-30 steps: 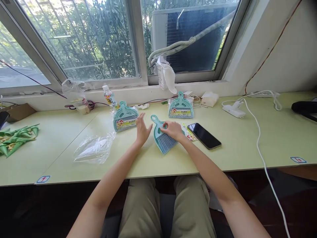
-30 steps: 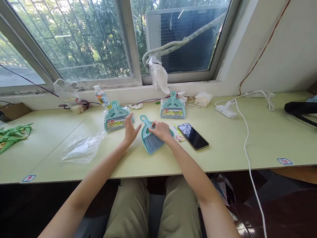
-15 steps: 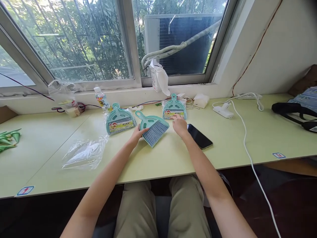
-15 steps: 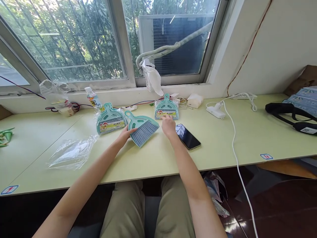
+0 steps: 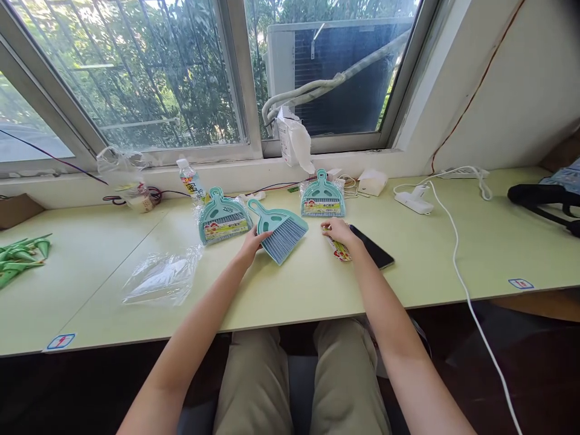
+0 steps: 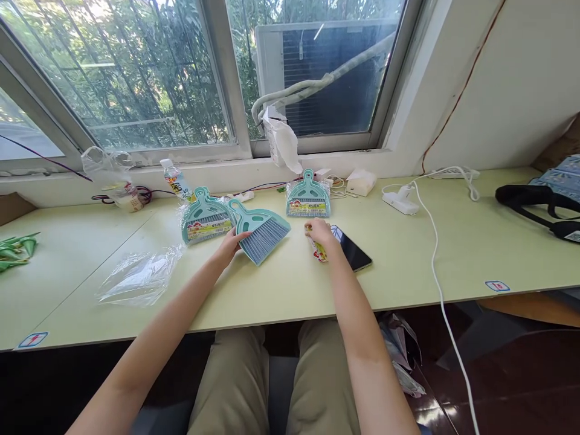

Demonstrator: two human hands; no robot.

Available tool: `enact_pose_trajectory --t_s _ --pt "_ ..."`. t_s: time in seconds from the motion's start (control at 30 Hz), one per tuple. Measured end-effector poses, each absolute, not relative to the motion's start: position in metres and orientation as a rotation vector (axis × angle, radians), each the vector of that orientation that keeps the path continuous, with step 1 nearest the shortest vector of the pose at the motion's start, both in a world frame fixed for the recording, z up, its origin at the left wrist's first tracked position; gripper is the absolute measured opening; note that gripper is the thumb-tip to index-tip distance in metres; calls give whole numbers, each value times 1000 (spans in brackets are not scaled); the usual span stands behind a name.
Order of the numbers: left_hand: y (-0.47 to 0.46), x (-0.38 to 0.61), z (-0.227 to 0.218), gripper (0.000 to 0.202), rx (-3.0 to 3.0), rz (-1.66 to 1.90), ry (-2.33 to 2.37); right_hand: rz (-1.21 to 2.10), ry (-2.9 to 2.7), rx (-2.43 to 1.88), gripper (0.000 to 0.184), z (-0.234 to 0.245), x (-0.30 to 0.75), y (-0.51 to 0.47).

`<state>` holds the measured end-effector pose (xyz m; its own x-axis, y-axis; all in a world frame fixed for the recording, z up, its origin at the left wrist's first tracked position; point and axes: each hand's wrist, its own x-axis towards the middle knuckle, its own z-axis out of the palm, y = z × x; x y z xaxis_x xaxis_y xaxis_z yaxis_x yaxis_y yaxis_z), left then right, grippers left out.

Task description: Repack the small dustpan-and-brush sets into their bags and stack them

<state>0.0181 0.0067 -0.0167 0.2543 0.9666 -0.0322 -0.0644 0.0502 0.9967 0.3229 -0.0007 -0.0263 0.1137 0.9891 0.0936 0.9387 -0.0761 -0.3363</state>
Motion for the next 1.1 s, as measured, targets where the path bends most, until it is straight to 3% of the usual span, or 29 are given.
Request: enact_pose_trajectory --t_s 0.13,0.4,0.67,0.9,1.1 --pt "7 18 -18 51 1270 1014 1004 176 -1868 -2025 30 -30 328 1" --pt "3 19 -16 51 1280 984 1017 285 -1833 -1942 9 -32 327 3" --pt "1 20 -15 52 1274 1009 1011 291 -1796 -1948 3 -25 315 -5" --pt "1 22 -17 51 1296 998 1030 950 -1611 -1145 35 3 296 -21" --pt "-4 24 -17 62 1372 935 903 898 -1468 -1122 40 7 269 -23"
